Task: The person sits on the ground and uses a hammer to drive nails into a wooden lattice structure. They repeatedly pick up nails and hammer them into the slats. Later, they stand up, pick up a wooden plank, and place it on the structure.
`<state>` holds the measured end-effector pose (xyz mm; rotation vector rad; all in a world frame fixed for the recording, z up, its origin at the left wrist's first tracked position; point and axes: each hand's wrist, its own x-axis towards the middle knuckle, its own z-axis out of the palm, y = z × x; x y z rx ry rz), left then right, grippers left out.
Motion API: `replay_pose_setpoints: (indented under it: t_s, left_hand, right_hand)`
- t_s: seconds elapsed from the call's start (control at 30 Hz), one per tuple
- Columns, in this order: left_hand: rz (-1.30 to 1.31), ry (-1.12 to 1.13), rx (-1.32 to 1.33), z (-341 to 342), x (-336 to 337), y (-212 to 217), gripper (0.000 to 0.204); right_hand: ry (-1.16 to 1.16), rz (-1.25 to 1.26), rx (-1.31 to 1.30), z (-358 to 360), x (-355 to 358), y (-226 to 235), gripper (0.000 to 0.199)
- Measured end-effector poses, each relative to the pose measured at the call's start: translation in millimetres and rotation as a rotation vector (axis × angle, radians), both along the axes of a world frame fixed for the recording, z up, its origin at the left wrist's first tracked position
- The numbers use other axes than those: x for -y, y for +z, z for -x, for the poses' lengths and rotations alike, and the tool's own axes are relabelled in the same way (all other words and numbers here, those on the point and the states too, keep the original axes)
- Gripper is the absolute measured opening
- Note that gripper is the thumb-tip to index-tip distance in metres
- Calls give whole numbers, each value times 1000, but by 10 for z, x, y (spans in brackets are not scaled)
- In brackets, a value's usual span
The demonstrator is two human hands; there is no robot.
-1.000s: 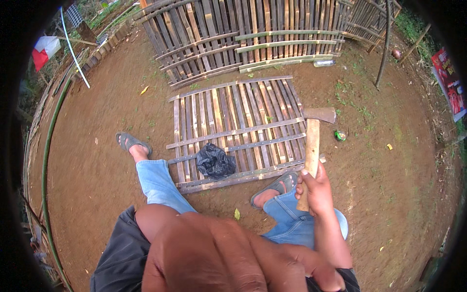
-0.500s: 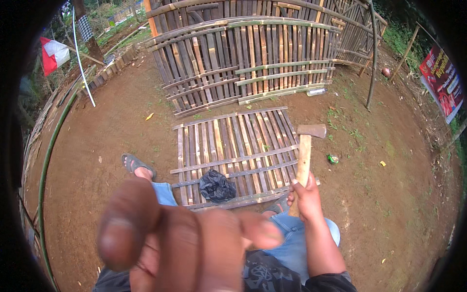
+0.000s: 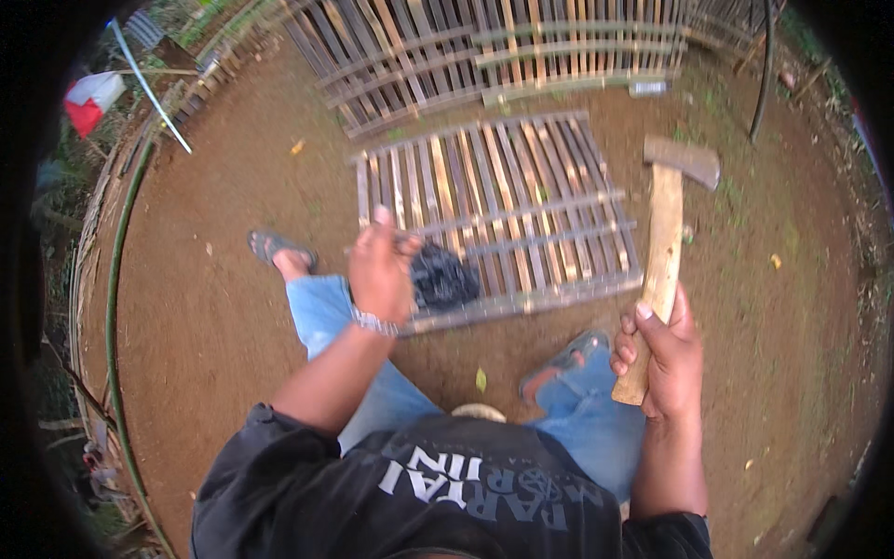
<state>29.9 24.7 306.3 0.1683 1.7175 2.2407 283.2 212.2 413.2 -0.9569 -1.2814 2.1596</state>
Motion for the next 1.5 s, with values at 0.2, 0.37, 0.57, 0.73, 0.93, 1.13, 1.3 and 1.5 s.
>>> replay_pose_setpoints:
  t_s: [0.2, 0.37, 0.57, 0.73, 0.93, 1.13, 1.3, 1.5]
  left_hand:
    - [896, -276, -63, 507, 449, -1947, 30]
    - [1326, -520, -342, 388, 96, -2850, 20]
    - [1659, -418, -120, 262, -150, -3243, 35]
    - [1611, -230, -97, 112, -321, -3010, 24]
    - [1434, -160, -250, 196, -106, -3124, 19]
    - [1223, -82, -232, 318, -20, -2994, 19]
    - [1068, -11, -163, 209, 56, -3080, 17]
    - [752, 25, 45, 54, 232, -3186, 25]
  right_hand:
    - [-71, 86, 170, -6, -280, -356, 55]
    - [-168, 128, 329, 171, -569, -708, 62]
    - [-142, 61, 387, 450, -1045, -867, 65]
    - [-107, 72, 272, 418, -1182, -823, 57]
    - [-87, -12, 239, 234, -860, -742, 57]
    - [-81, -195, 233, 245, -602, -676, 50]
    - [2, -155, 240, 332, -444, -674, 44]
    - [98, -179, 252, 584, -219, -614, 42]
